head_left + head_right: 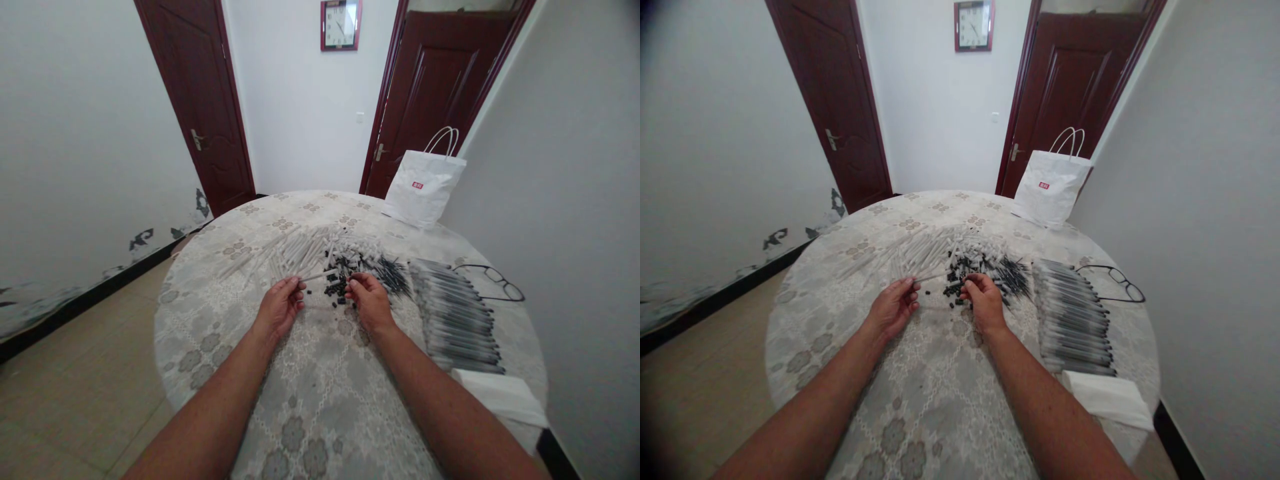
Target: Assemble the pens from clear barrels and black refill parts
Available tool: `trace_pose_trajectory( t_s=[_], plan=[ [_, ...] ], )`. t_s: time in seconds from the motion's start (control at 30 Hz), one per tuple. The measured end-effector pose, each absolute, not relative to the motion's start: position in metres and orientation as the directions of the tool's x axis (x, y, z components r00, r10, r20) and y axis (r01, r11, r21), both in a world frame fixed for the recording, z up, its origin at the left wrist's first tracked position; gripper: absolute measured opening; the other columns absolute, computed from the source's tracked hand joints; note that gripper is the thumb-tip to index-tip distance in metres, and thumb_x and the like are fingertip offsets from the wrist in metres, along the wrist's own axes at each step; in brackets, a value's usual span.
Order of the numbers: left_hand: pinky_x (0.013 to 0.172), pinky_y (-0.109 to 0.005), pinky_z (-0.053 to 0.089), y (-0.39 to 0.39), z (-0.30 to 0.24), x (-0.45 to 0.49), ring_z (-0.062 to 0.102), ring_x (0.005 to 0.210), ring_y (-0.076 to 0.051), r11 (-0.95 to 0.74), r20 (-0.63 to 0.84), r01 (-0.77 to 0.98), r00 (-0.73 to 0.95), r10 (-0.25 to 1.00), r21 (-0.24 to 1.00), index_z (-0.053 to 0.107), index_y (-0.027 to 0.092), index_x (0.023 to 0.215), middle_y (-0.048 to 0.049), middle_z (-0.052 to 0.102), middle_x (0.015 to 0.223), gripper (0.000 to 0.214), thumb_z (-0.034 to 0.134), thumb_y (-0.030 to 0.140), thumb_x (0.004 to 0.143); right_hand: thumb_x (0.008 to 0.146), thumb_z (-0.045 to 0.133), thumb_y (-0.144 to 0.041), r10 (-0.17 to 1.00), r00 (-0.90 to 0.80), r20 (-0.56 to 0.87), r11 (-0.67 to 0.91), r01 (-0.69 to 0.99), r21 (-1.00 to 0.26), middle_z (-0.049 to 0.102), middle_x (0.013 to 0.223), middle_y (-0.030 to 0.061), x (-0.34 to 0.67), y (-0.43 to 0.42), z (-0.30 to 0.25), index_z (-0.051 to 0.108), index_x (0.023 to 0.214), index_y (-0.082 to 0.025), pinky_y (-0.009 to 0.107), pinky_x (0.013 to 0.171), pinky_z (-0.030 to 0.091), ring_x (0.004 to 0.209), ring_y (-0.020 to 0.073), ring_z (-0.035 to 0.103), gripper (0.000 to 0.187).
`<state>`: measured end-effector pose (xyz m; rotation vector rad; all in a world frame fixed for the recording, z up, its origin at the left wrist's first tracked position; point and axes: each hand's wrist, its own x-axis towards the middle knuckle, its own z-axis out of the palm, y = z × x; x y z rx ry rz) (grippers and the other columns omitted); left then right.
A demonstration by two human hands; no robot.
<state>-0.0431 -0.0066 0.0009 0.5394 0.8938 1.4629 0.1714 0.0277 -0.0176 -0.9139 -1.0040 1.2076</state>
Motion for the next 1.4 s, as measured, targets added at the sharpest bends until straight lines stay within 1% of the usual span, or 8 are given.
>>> trace_pose_trajectory(
  t_s=[0.1,0.2,0.37,0.67,0.87,0.97,1.17,1.4],
  plan=[
    [0.047,-0.019,0.050,-0.007,0.002,-0.042,0.061,0.055,-0.009,0.083,-0.177,-0.588,-0.103,0.979,0.805,0.065,0.014,0.093,-0.0048,0.070,0.082,0.019,0.075,0.021,0.078,0.074,0.072,-0.038,0.994,0.051,0.098,0.110,-0.324,-0.940,0.067,0.089,0.0016,0.173,0.030,-0.019,0.065,0.106,-0.019,0.026,0.060,0.056,0.069,0.0123,0.061,0.038],
    [0.046,-0.019,0.050,-0.008,0.003,-0.041,0.061,0.055,-0.009,0.105,-0.192,-0.570,-0.094,0.977,0.815,0.065,0.014,0.095,-0.0066,0.071,0.084,0.021,0.075,0.019,0.077,0.075,0.071,-0.039,0.997,0.029,0.078,0.083,-0.363,-0.928,0.066,0.083,0.0007,0.173,0.027,-0.017,0.065,0.102,-0.019,0.025,0.056,0.054,0.064,0.0114,0.060,0.035],
    [0.046,-0.020,0.050,-0.009,0.004,-0.039,0.060,0.055,-0.010,0.093,-0.162,-0.523,-0.089,0.983,0.847,0.066,0.013,0.097,-0.0077,0.071,0.084,0.024,0.076,0.020,0.075,0.077,0.070,-0.039,0.997,-0.035,0.068,0.045,-0.451,-0.891,0.067,0.079,-0.0007,0.173,0.024,-0.011,0.059,0.099,-0.021,0.023,0.053,0.051,0.060,0.0109,0.060,0.030],
    [0.046,-0.020,0.049,-0.009,0.001,-0.038,0.057,0.054,-0.009,0.091,-0.152,-0.456,-0.099,0.983,0.885,0.068,0.013,0.097,-0.0078,0.070,0.084,0.027,0.078,0.024,0.074,0.083,0.066,-0.040,0.997,-0.005,0.072,0.061,-0.457,-0.887,0.068,0.083,-0.0020,0.172,0.025,-0.009,0.049,0.096,-0.023,0.020,0.048,0.049,0.056,0.0091,0.059,0.027],
    [0.047,-0.021,0.049,-0.009,0.001,-0.039,0.057,0.055,-0.009,0.078,-0.140,-0.444,-0.111,0.984,0.893,0.069,0.012,0.097,-0.0086,0.071,0.086,0.029,0.078,0.026,0.074,0.080,0.070,-0.036,0.996,-0.040,0.073,0.042,-0.521,-0.852,0.072,0.096,0.0022,0.172,0.023,-0.003,0.053,0.106,-0.022,0.020,0.051,0.052,0.059,0.0087,0.062,0.034],
    [0.048,-0.020,0.049,-0.010,0.003,-0.039,0.057,0.055,-0.009,0.075,-0.141,-0.443,-0.118,0.983,0.893,0.069,0.013,0.097,-0.0072,0.071,0.085,0.029,0.078,0.028,0.074,0.077,0.073,-0.037,0.997,-0.038,0.060,0.032,-0.512,-0.859,0.073,0.102,0.0039,0.171,0.023,-0.003,0.056,0.103,-0.022,0.021,0.051,0.054,0.062,0.0101,0.065,0.034],
    [0.048,-0.020,0.048,-0.010,0.004,-0.038,0.056,0.055,-0.008,0.079,-0.145,-0.438,-0.120,0.982,0.895,0.068,0.014,0.097,-0.0056,0.071,0.085,0.031,0.079,0.030,0.072,0.075,0.076,-0.038,0.998,0.019,0.062,0.064,-0.460,-0.886,0.069,0.083,-0.0019,0.171,0.024,-0.009,0.064,0.099,-0.022,0.018,0.043,0.047,0.054,0.0073,0.057,0.032],
    [0.050,-0.020,0.047,-0.010,0.004,-0.038,0.054,0.055,-0.007,0.074,-0.138,-0.425,-0.124,0.983,0.902,0.068,0.014,0.097,-0.0061,0.071,0.086,0.035,0.080,0.034,0.071,0.073,0.078,-0.034,0.997,-0.004,0.073,0.064,-0.449,-0.891,0.069,0.086,-0.0003,0.171,0.025,-0.011,0.067,0.099,-0.020,0.019,0.047,0.048,0.057,0.0076,0.056,0.031]
  ],
)
